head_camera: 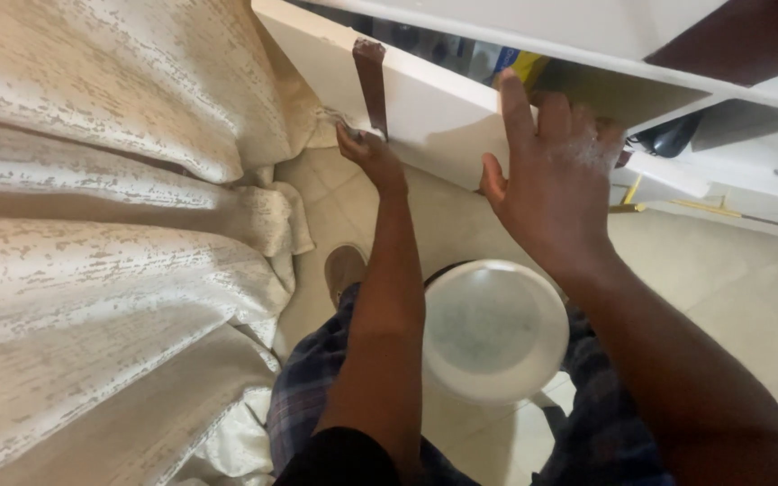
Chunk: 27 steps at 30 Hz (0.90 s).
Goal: The person wipes the exterior of a white cabinet door with a cloth, focusing on the handle and edges. They repeatedly rub the same areas, occasionally adjusting the cloth, while a bucket of water sits on the floor nearby.
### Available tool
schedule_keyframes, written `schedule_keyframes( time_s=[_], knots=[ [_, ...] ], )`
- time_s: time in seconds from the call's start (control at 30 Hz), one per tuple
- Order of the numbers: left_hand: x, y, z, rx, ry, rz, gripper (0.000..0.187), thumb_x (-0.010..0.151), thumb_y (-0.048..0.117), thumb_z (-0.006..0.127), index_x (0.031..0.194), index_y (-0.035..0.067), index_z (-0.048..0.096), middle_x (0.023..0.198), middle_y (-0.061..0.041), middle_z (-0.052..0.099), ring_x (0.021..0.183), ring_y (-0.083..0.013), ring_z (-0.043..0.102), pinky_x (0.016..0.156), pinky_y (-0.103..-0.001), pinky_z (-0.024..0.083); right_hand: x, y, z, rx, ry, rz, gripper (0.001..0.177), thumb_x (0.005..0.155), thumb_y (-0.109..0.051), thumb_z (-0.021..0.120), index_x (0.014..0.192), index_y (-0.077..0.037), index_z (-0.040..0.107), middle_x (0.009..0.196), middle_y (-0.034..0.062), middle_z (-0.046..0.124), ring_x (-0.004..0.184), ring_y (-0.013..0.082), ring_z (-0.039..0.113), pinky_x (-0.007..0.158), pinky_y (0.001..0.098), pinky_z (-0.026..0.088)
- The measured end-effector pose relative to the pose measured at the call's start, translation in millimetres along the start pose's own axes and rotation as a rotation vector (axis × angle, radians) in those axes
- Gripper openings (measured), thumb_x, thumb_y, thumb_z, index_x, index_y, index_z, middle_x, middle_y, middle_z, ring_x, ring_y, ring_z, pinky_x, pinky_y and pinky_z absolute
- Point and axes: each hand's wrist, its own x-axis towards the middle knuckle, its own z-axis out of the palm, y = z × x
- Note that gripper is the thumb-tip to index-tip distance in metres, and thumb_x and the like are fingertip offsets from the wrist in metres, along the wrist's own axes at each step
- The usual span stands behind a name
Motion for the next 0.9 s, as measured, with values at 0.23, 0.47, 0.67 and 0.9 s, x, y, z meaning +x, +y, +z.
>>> schedule_keyframes(
  time_s=[0.23,0.47,0.67,0.9],
  knots=[
    [12,-128,-13,-0.264,-0.205,-0.360,0.068,0.106,0.028,0.047,0.164,0.007,0.016,0.161,-0.016,0.029,0.146,-0.0289,0.035,0.120,-0.041,0.031,1,0,1,0.014,0.012,0.002,0.082,0.094,-0.033,0.079,0.161,-0.008,0.038,0.123,0.0180,0.054,0.108,0.0348,0.056,0.092,0.0579,0.039],
    [29,-118,-15,-0.391,-0.212,-0.734,0.066,0.108,0.022,0.043,0.170,0.023,0.019,0.117,-0.014,0.047,0.091,-0.0216,0.043,0.083,-0.041,0.038,-2,2,6,0.002,-0.009,-0.002,0.081,0.094,-0.032,0.078,0.160,-0.006,0.038,0.122,0.0196,0.054,0.105,0.0345,0.056,0.090,0.0560,0.039],
    [10,-14,-15,-0.174,-0.171,-0.589,0.065,0.104,0.024,0.044,0.164,0.018,0.020,0.149,-0.012,0.047,0.112,-0.0243,0.051,0.100,-0.038,0.044,-1,4,4,0.025,0.037,-0.023,0.079,0.096,-0.029,0.078,0.161,-0.006,0.040,0.123,0.0170,0.055,0.106,0.0332,0.054,0.092,0.0544,0.038],
    [-15,122,-5,-0.107,-0.064,-0.034,0.077,0.111,0.056,0.033,0.161,-0.003,0.028,0.170,-0.025,0.025,0.158,-0.0363,0.026,0.127,-0.043,0.024,-2,6,8,0.045,0.029,-0.019,0.078,0.096,-0.028,0.079,0.160,-0.006,0.041,0.119,0.0178,0.053,0.106,0.0328,0.054,0.091,0.0545,0.037]
  ],
)
